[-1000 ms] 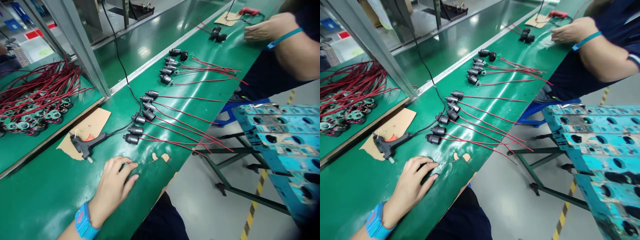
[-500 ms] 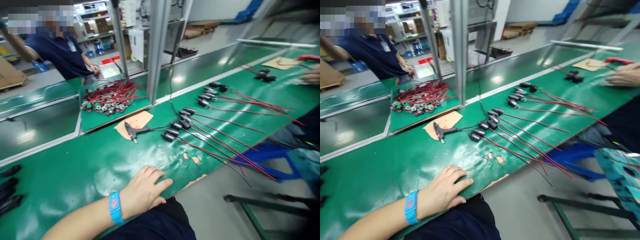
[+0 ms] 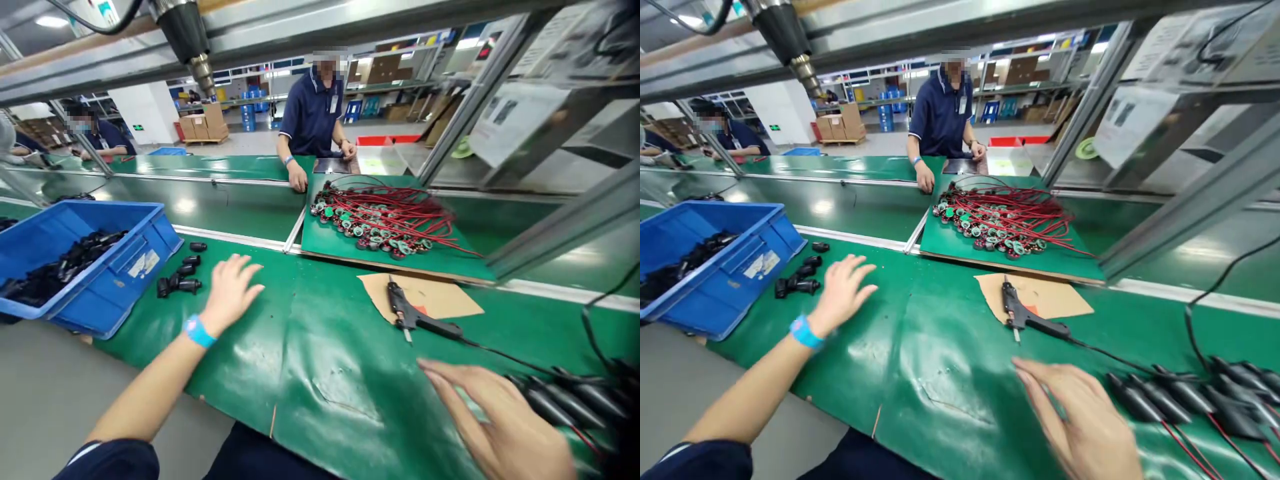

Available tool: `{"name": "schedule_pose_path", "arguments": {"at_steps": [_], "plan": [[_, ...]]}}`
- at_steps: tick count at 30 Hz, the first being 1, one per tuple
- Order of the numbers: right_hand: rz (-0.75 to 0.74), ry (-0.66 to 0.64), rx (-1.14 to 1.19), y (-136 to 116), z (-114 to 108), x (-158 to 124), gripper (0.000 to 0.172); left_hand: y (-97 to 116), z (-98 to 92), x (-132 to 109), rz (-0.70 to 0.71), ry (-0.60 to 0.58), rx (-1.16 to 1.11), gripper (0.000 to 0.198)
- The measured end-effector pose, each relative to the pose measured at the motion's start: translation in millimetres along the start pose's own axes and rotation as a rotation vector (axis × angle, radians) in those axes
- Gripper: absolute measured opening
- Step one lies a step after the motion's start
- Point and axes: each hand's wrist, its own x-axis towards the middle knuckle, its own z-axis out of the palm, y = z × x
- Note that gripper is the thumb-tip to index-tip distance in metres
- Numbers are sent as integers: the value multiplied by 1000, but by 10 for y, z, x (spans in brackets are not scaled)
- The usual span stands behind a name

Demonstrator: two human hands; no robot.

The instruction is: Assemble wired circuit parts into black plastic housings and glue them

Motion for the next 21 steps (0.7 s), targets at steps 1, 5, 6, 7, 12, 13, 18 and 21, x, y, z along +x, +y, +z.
{"name": "schedule_pose_path", "arguments": {"at_steps": [1,5,6,7,12,13,18,21], "plan": [[-57,0,8,4,53,219,19,-297,-90,-23,-109,44,30,52],[-167,-9,28,77,151,722,14,-1343,-320,-239,-428,63,59,66],[-159,-17,30,111,161,766,14,-1527,-330,-303,-443,33,43,69],[-142,-26,31,147,170,792,15,-1674,-322,-357,-454,10,28,72],[-72,-79,59,295,233,881,22,-2060,-184,-257,-355,-117,-37,83],[-62,-90,58,320,243,906,23,-2111,-164,-168,-325,-153,-45,84],[-24,-150,-35,509,238,995,28,-2250,-118,180,-240,-260,-80,75],[33,-156,-131,733,224,1066,28,-2133,-48,234,-145,-317,-151,73]]}}
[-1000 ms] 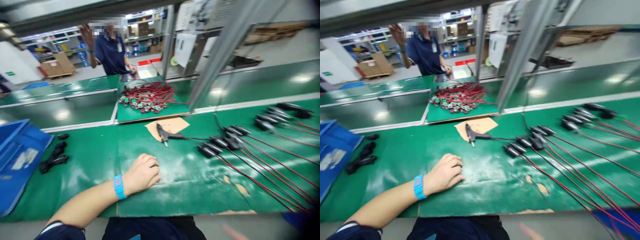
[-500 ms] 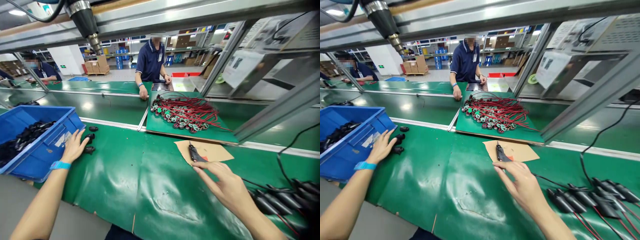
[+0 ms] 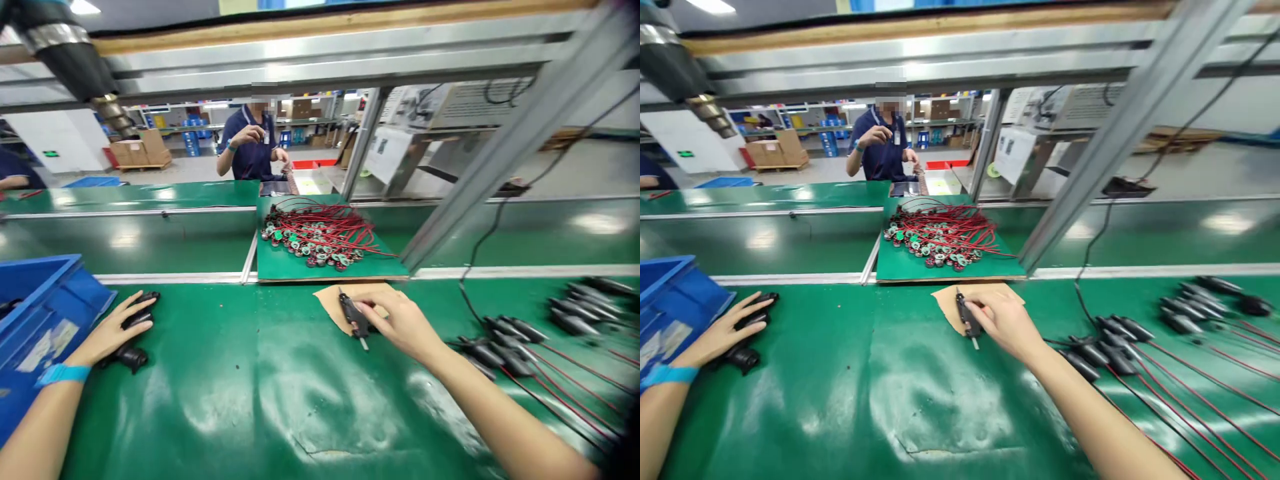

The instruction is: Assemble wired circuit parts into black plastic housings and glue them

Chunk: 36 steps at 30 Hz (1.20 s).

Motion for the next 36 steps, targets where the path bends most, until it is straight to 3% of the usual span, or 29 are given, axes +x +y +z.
{"name": "schedule_pose_path", "arguments": {"at_steps": [5,11,17,22,24,27,32,35,36], "plan": [[121,5,-147,445,100,344,25,582,272,205,170,-63,-27,68],[66,-45,-226,674,238,758,30,1332,542,434,353,-121,46,59],[-42,-85,-154,647,188,882,26,1662,515,337,348,-20,258,36],[-54,-111,-120,457,142,1051,23,1925,398,260,319,-1,259,28],[-47,-144,-128,354,147,1127,22,2086,399,149,328,40,146,33],[-44,-210,-143,215,184,1226,23,2386,479,-144,307,110,-274,36],[-18,-340,-203,13,266,1352,10,2815,707,-597,117,-130,-952,35],[-16,-376,-261,-239,167,1336,3,2899,798,-697,41,-172,-1134,36],[-29,-372,-282,-365,82,1293,9,2903,815,-711,40,-175,-1153,34]]}}
